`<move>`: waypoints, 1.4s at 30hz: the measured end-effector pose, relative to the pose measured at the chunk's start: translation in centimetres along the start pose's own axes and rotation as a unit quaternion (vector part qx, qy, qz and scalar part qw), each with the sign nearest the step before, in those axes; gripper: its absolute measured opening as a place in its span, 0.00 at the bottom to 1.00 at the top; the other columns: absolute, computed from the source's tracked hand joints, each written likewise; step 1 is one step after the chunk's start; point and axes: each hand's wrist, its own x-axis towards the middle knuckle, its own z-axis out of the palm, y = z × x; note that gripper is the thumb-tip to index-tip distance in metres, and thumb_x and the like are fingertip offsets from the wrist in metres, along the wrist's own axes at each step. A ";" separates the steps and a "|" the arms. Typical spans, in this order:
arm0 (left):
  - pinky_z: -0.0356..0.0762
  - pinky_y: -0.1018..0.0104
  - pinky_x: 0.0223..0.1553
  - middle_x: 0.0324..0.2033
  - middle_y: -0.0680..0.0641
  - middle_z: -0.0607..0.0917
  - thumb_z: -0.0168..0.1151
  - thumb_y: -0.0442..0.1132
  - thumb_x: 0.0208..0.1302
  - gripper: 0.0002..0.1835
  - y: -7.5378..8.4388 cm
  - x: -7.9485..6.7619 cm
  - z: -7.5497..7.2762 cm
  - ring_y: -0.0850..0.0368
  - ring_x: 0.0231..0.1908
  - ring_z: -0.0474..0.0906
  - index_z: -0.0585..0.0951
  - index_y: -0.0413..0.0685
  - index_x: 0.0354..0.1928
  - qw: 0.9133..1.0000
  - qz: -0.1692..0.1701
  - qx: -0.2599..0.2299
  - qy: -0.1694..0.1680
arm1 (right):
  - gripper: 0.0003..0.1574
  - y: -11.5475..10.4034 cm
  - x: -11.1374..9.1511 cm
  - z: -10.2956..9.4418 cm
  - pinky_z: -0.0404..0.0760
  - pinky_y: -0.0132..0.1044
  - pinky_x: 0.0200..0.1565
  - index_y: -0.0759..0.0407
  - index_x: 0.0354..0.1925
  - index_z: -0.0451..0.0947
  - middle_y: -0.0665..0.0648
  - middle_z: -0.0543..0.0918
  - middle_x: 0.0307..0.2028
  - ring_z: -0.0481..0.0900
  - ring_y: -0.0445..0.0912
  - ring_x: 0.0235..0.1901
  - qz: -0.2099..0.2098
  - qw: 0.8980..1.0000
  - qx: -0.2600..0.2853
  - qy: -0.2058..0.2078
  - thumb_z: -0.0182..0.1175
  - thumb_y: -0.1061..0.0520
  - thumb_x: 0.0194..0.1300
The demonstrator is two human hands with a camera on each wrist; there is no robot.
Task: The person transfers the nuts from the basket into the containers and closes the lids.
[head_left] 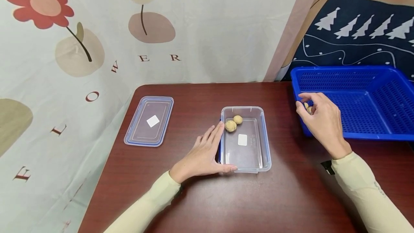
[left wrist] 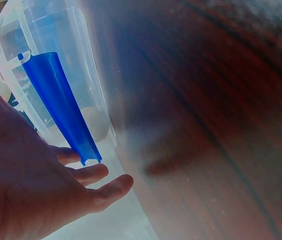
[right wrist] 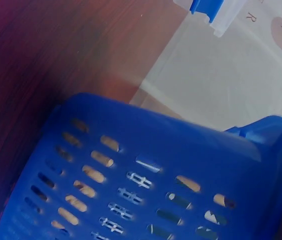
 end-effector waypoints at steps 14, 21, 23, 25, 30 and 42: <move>0.54 0.33 0.76 0.88 0.50 0.40 0.69 0.81 0.58 0.76 0.0 -0.1 -0.1 0.41 0.85 0.45 0.35 0.50 0.90 1.000 0.004 -0.006 -0.003 | 0.18 1.0 0.0 -0.9 0.64 0.39 0.35 0.62 0.58 0.88 0.61 0.81 0.36 0.72 0.51 0.33 0.025 0.999 0.001 -0.035 0.67 0.54 0.76; 0.52 0.33 0.77 0.88 0.52 0.39 0.69 0.81 0.58 0.76 0.1 -0.2 -0.2 0.40 0.84 0.46 0.35 0.51 0.90 1.000 0.001 -0.014 -0.002 | 0.19 1.6 0.5 -1.1 0.65 0.40 0.36 0.64 0.58 0.87 0.64 0.82 0.38 0.73 0.53 0.34 0.031 0.998 0.001 -0.046 0.65 0.54 0.77; 0.52 0.33 0.77 0.88 0.51 0.40 0.69 0.81 0.58 0.76 0.1 -0.2 -0.2 0.40 0.84 0.46 0.35 0.51 0.90 1.000 0.002 -0.015 -0.002 | 0.19 1.7 0.6 -1.1 0.64 0.39 0.36 0.64 0.58 0.87 0.64 0.82 0.37 0.73 0.53 0.34 0.031 0.998 -0.001 -0.047 0.65 0.54 0.77; 0.52 0.33 0.77 0.88 0.51 0.39 0.68 0.81 0.58 0.76 0.1 -0.2 -0.3 0.41 0.85 0.45 0.34 0.51 0.90 1.000 0.001 -0.013 -0.006 | 0.19 1.8 0.7 -1.1 0.64 0.38 0.36 0.64 0.58 0.87 0.64 0.82 0.37 0.73 0.53 0.34 0.031 0.998 -0.001 -0.049 0.65 0.54 0.77; 0.52 0.32 0.77 0.88 0.51 0.38 0.68 0.81 0.58 0.76 0.1 -0.2 -0.3 0.41 0.85 0.44 0.34 0.51 0.89 1.000 0.001 -0.007 -0.008 | 0.20 2.1 0.9 -1.2 0.65 0.42 0.37 0.66 0.60 0.86 0.67 0.82 0.40 0.74 0.56 0.35 0.038 0.997 -0.007 -0.060 0.65 0.56 0.78; 0.52 0.33 0.77 0.88 0.51 0.40 0.68 0.81 0.59 0.75 0.1 -0.2 -0.2 0.42 0.85 0.45 0.34 0.51 0.89 1.000 0.003 -0.006 -0.001 | 0.21 2.5 1.3 -1.6 0.70 0.57 0.40 0.69 0.61 0.84 0.73 0.82 0.53 0.75 0.62 0.40 0.048 0.994 -0.018 -0.094 0.63 0.57 0.79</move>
